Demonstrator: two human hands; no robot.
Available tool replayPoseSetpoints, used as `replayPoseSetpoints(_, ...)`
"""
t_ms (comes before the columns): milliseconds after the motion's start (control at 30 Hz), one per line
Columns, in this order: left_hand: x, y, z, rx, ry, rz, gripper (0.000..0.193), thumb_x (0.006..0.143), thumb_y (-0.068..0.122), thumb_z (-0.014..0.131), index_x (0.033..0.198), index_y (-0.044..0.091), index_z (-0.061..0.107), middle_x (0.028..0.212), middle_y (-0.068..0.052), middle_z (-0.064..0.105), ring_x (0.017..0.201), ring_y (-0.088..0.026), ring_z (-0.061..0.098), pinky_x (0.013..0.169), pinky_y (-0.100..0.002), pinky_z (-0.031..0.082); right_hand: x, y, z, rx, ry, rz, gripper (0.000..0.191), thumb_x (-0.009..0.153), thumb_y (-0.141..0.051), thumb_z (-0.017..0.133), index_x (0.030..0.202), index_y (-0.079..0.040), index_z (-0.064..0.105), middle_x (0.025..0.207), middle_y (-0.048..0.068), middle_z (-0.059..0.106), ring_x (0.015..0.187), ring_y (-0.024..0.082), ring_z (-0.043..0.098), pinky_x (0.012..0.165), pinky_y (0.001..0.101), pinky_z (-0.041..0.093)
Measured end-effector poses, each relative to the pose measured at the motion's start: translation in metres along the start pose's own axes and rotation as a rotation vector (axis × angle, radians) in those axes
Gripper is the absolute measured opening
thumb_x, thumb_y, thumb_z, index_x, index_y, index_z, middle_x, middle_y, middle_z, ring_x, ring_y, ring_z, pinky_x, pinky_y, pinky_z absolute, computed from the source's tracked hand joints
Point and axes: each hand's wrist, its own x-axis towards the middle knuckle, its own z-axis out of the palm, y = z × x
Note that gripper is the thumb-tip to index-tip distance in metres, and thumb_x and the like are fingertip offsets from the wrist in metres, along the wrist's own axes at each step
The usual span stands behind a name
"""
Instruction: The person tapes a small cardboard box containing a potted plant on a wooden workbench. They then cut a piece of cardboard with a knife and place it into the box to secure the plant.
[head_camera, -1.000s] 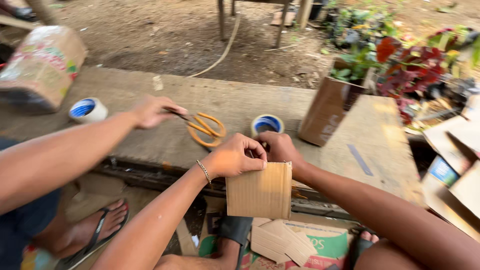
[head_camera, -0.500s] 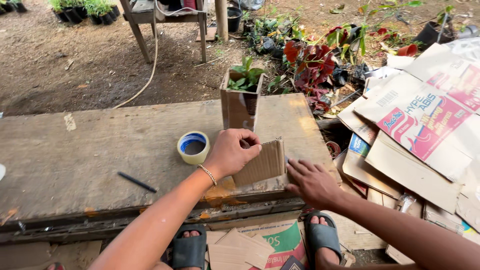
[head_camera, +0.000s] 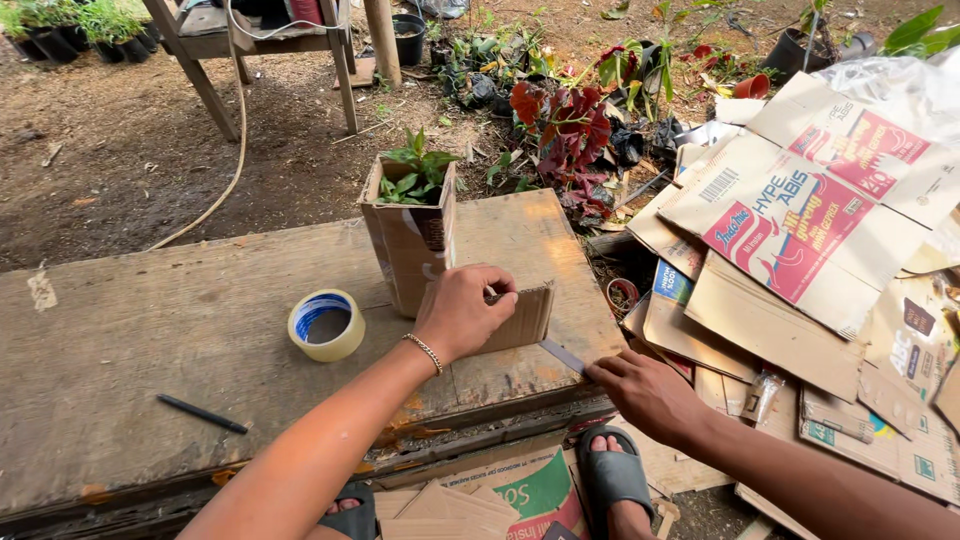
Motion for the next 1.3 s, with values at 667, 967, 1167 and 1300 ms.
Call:
replayPoseSetpoints(667, -0.007, -0.037, -0.018, -0.092, -0.144, 0.052, 0.042, 0.085, 0.010, 0.075, 0.126, 0.009, 0.066, 0.104, -0.011, 0.073, 0.104, -0.024, 0.070, 0.091, -0.038, 0.054, 0.045, -0.004, -0.001, 0.606, 0.047, 0.499, 0.051, 0.078, -0.031, 0.083, 0.112, 0.001, 0.062, 0.098, 0.018, 0.068, 0.087, 0.030, 0.068, 0.075, 0.0430, 0.056)
replayPoseSetpoints(967, -0.027, -0.035, -0.062, -0.412, 0.199, -0.015, 0.048, 0.081, 0.017, 0.085, 0.121, 0.003, 0.061, 0.103, -0.005, 0.072, 0.092, -0.014, 0.067, 0.078, -0.031, 0.057, 0.105, -0.069, -0.066, 1.085, 0.319, 0.379, 0.030, 0.092, -0.022, 0.068, 0.118, -0.006, 0.068, 0.088, 0.008, 0.076, 0.065, 0.015, 0.060, 0.061, 0.0312, 0.052)
replayPoseSetpoints(1167, -0.030, -0.060, -0.090, -0.202, 0.522, 0.002, 0.061, 0.094, 0.020, 0.078, 0.145, 0.001, 0.051, 0.143, -0.014, 0.059, 0.125, -0.020, 0.060, 0.098, -0.031, 0.053, 0.152, -0.082, -0.090, 0.963, 0.449, 0.418, 0.024, 0.095, -0.018, 0.068, 0.114, -0.003, 0.065, 0.090, 0.011, 0.072, 0.069, 0.016, 0.068, 0.063, 0.0321, 0.056)
replayPoseSetpoints(1300, -0.022, -0.082, -0.087, -0.490, 0.418, 0.065, 0.065, 0.101, 0.023, 0.067, 0.157, 0.003, 0.039, 0.157, -0.017, 0.050, 0.141, -0.020, 0.054, 0.111, -0.032, 0.051, 0.168, -0.092, -0.088, 0.931, 0.539, 0.328, 0.025, 0.094, -0.016, 0.068, 0.114, -0.002, 0.064, 0.094, 0.011, 0.075, 0.082, 0.017, 0.071, 0.070, 0.0341, 0.057)
